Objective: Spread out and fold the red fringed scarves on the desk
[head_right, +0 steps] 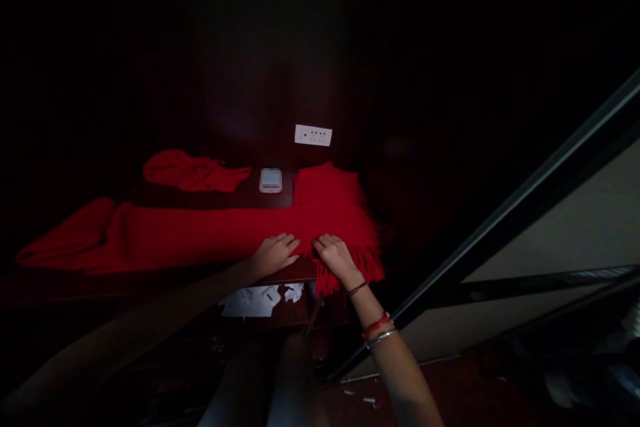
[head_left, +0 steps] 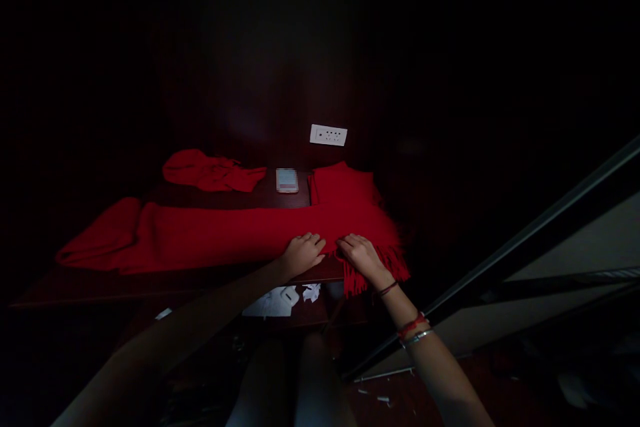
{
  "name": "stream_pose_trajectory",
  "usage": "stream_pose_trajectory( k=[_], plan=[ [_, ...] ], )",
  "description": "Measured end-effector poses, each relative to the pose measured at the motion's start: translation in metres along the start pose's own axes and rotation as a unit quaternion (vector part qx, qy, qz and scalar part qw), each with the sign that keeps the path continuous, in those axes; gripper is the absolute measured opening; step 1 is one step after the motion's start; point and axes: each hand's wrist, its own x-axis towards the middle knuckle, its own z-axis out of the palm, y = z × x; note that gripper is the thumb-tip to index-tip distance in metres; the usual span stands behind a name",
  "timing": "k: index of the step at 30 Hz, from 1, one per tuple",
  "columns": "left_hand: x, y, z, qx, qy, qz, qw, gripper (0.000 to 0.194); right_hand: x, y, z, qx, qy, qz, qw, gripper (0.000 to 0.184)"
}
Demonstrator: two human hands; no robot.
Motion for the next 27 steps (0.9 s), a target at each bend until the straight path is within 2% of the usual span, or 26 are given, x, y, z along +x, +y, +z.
stream_pose_trajectory(
  k=[2, 8, 14, 18, 22, 27],
  plan=[
    [0.003, 0.001, 0.000, 0.013, -0.008, 0.019, 1.000, 0.018, 0.001, 0.000, 0.001, 0.000, 0.007, 0.015, 1.000, 0.020],
    [0.003, -0.004, 0.003, 0.035, -0.003, 0.051, 0.998, 0.018, -0.002, 0.000, 0.000, 0.004, 0.011, 0.029, 0.999, 0.021],
    [-0.001, -0.013, 0.007, 0.014, -0.014, 0.073, 0.997, 0.018, -0.019, 0.019, -0.007, -0.006, -0.008, 0.066, 0.998, 0.024],
    [0.009, -0.003, 0.001, 0.002, 0.001, 0.060, 0.998, 0.017, -0.023, 0.029, -0.004, -0.024, -0.019, 0.090, 0.995, 0.025],
    [0.020, 0.009, 0.000, 0.011, 0.008, 0.067, 0.998, 0.017, -0.022, 0.029, -0.001, -0.043, -0.006, 0.108, 0.993, 0.027],
    [0.021, 0.007, 0.005, 0.008, -0.002, 0.088, 0.996, 0.019, -0.030, 0.036, -0.001, -0.036, -0.006, 0.105, 0.994, 0.024]
  ],
)
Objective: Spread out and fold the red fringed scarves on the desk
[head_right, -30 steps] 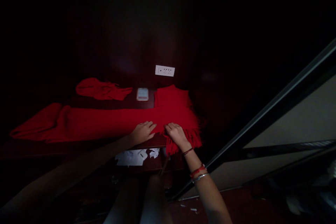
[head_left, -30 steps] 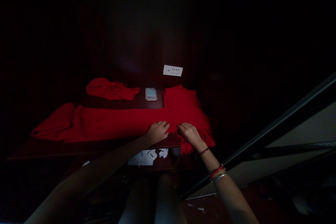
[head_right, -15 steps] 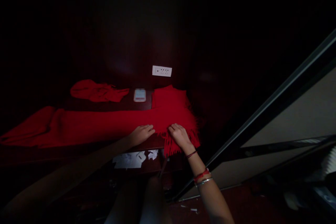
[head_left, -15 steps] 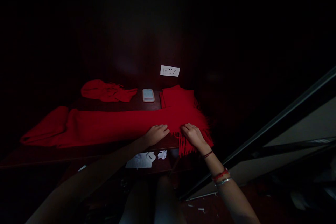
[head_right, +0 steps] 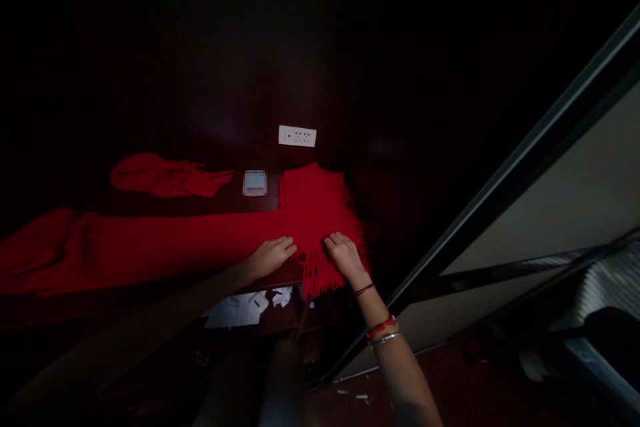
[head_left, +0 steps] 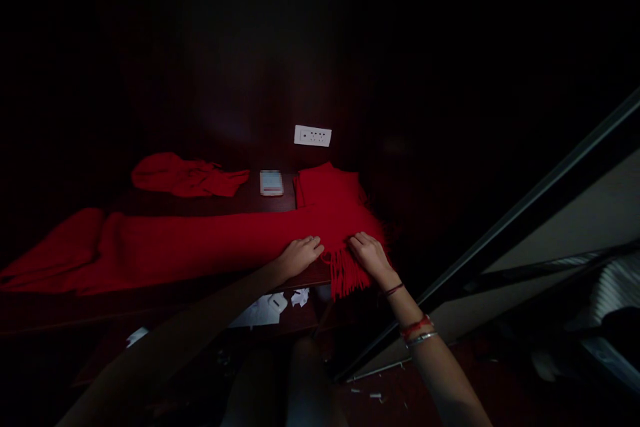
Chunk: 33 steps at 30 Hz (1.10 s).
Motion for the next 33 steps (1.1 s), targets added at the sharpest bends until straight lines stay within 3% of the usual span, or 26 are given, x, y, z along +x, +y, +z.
stream_pose_trajectory(
  k=[6, 11, 15, 18, 21, 24, 27, 33],
  plan=[
    [0.001, -0.004, 0.002, -0.039, -0.021, -0.010, 0.999, 0.020, -0.010, 0.021, 0.003, 0.002, -0.020, 0.053, 0.998, 0.021],
    [0.001, -0.006, 0.002, -0.070, -0.025, -0.017, 0.997, 0.022, -0.014, 0.025, 0.004, 0.000, -0.012, 0.057, 0.998, 0.021],
    [-0.015, -0.017, -0.004, -0.069, -0.029, -0.006, 0.997, 0.020, -0.016, 0.022, -0.001, 0.030, -0.005, 0.049, 0.998, 0.023],
    [-0.037, -0.033, -0.013, -0.051, -0.045, -0.025, 0.997, 0.028, -0.011, 0.006, -0.011, 0.066, 0.015, 0.015, 0.998, 0.026],
    [-0.062, -0.052, -0.022, -0.023, -0.093, -0.061, 0.993, 0.035, 0.002, -0.029, -0.021, 0.112, 0.022, -0.040, 0.993, 0.027],
    [-0.079, -0.066, -0.026, 0.005, -0.122, -0.084, 0.989, 0.031, 0.020, -0.071, -0.024, 0.128, 0.017, -0.088, 0.988, 0.027],
    [-0.087, -0.070, -0.026, 0.018, -0.115, -0.101, 0.988, 0.025, 0.036, -0.100, -0.018, 0.104, 0.005, -0.105, 0.989, 0.024],
    [-0.096, -0.063, -0.018, 0.054, -0.064, -0.100, 0.991, 0.019, 0.042, -0.105, -0.002, 0.064, -0.009, -0.109, 0.992, 0.019]
  ],
)
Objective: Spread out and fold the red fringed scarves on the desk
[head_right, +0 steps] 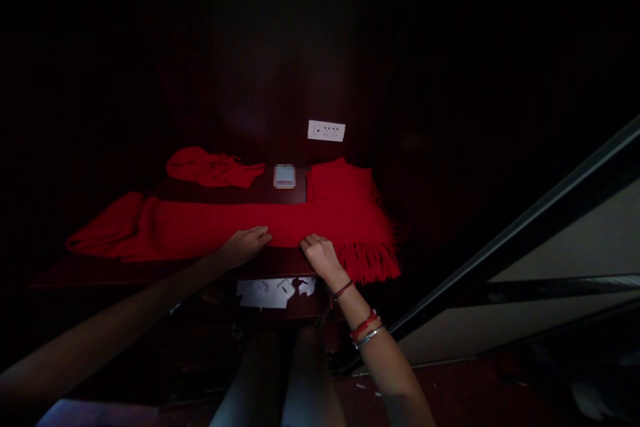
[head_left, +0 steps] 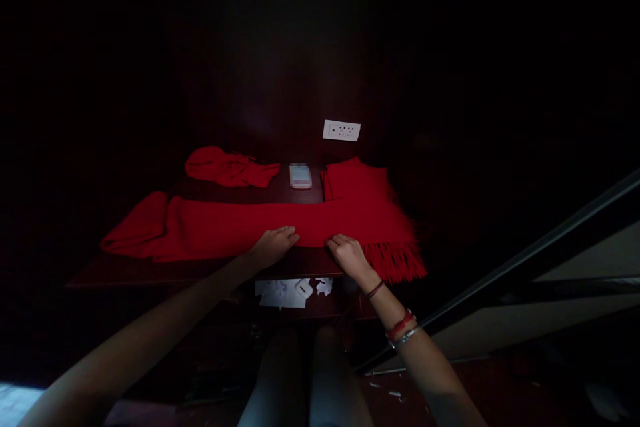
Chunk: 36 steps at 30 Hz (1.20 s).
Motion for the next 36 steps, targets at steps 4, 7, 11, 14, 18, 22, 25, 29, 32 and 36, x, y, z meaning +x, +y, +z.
stream_pose_trajectory(
  k=[4, 7, 11, 14, 18, 22, 25, 29, 32, 36],
  plan=[
    [-0.011, -0.005, 0.006, 0.013, 0.024, 0.011, 1.000, 0.018, -0.003, -0.001, -0.001, -0.006, 0.010, -0.004, 1.000, 0.019],
    [-0.019, -0.012, 0.007, 0.014, 0.023, 0.002, 1.000, 0.015, 0.005, -0.012, -0.004, 0.002, 0.038, -0.022, 0.999, 0.023],
    [-0.023, -0.013, 0.005, 0.004, 0.014, -0.007, 1.000, 0.015, 0.020, -0.029, -0.002, 0.001, 0.031, -0.042, 0.999, 0.018],
    [-0.026, -0.009, 0.005, 0.015, 0.017, -0.011, 1.000, 0.017, 0.023, -0.032, 0.003, 0.002, 0.017, -0.038, 0.999, 0.016],
    [-0.036, -0.013, 0.005, 0.029, 0.026, -0.007, 0.999, 0.020, 0.022, -0.032, 0.004, 0.012, 0.022, -0.036, 0.999, 0.019],
    [-0.053, -0.034, 0.004, 0.026, 0.003, -0.022, 0.999, 0.014, 0.029, -0.040, -0.004, 0.017, 0.034, -0.039, 0.999, 0.027],
    [-0.068, -0.056, 0.004, 0.019, -0.001, -0.041, 0.999, 0.014, 0.037, -0.046, -0.010, 0.013, 0.015, -0.038, 0.999, 0.022],
    [-0.083, -0.078, 0.005, -0.005, -0.018, -0.062, 0.998, 0.017, 0.045, -0.049, -0.013, 0.011, -0.006, -0.021, 1.000, 0.015],
    [-0.084, -0.083, 0.002, -0.006, -0.037, -0.059, 0.998, 0.018, 0.047, -0.051, -0.014, 0.012, -0.014, -0.003, 1.000, 0.015],
    [-0.078, -0.082, -0.007, -0.004, -0.080, -0.023, 0.997, 0.020, 0.043, -0.052, -0.014, 0.011, -0.020, 0.023, 0.999, 0.016]
  ],
)
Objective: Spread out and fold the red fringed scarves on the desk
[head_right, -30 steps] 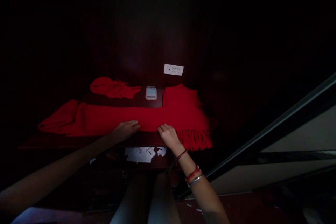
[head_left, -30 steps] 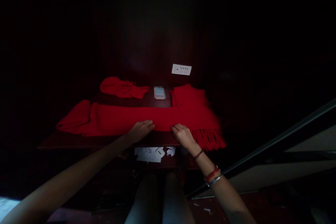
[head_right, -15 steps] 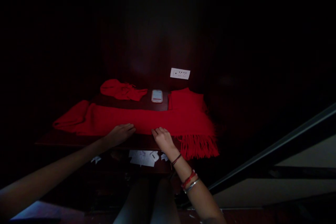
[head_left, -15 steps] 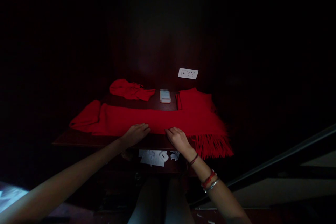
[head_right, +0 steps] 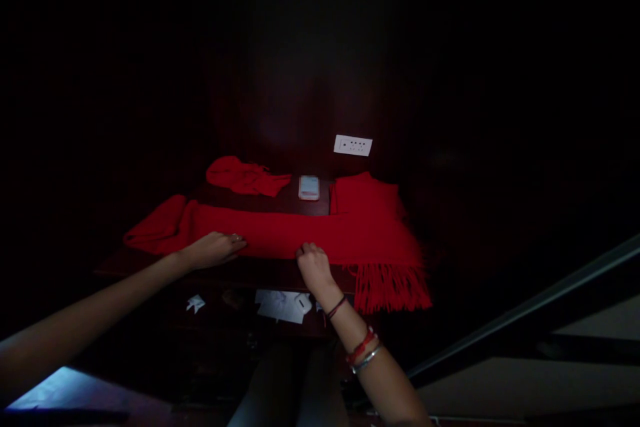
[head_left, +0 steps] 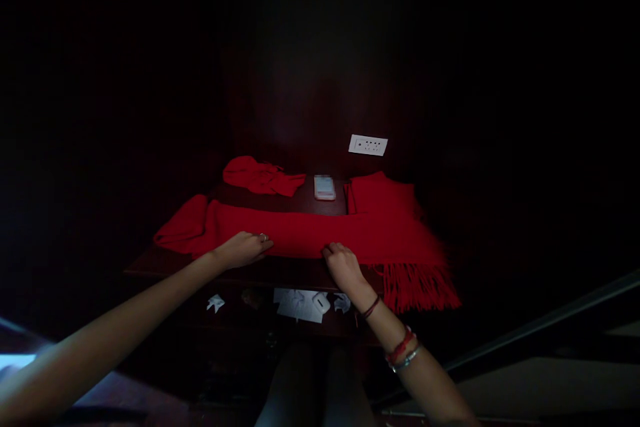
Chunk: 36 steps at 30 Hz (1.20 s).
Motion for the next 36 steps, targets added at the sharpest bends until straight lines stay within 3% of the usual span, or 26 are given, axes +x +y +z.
stream_pose_trajectory(
  k=[6, 11, 17, 23, 29, 36],
  plan=[
    [0.036, -0.019, -0.016, -0.128, -0.032, 0.063, 0.989, 0.034, -0.021, 0.012, 0.000, 0.010, -0.009, 0.047, 0.999, 0.021],
    [0.108, -0.029, -0.011, -0.154, 0.006, 0.018, 0.988, 0.028, -0.036, 0.020, 0.000, 0.022, -0.020, 0.101, 0.994, 0.026],
    [0.173, -0.018, 0.001, -0.262, -0.072, -0.045, 0.961, 0.054, -0.037, 0.018, 0.001, 0.004, -0.024, 0.108, 0.994, 0.026],
    [0.191, -0.028, -0.002, -0.318, -0.153, -0.024, 0.935, 0.038, -0.026, 0.015, 0.001, -0.029, -0.007, 0.049, 0.998, 0.019],
    [0.203, -0.030, -0.006, -0.487, -0.186, 0.005, 0.853, 0.031, -0.016, 0.016, 0.002, -0.033, -0.010, 0.019, 0.999, 0.021],
    [0.229, -0.014, -0.019, -0.524, -0.202, 0.004, 0.827, 0.034, -0.017, 0.026, -0.011, -0.032, -0.006, 0.047, 0.998, 0.031]
  ],
)
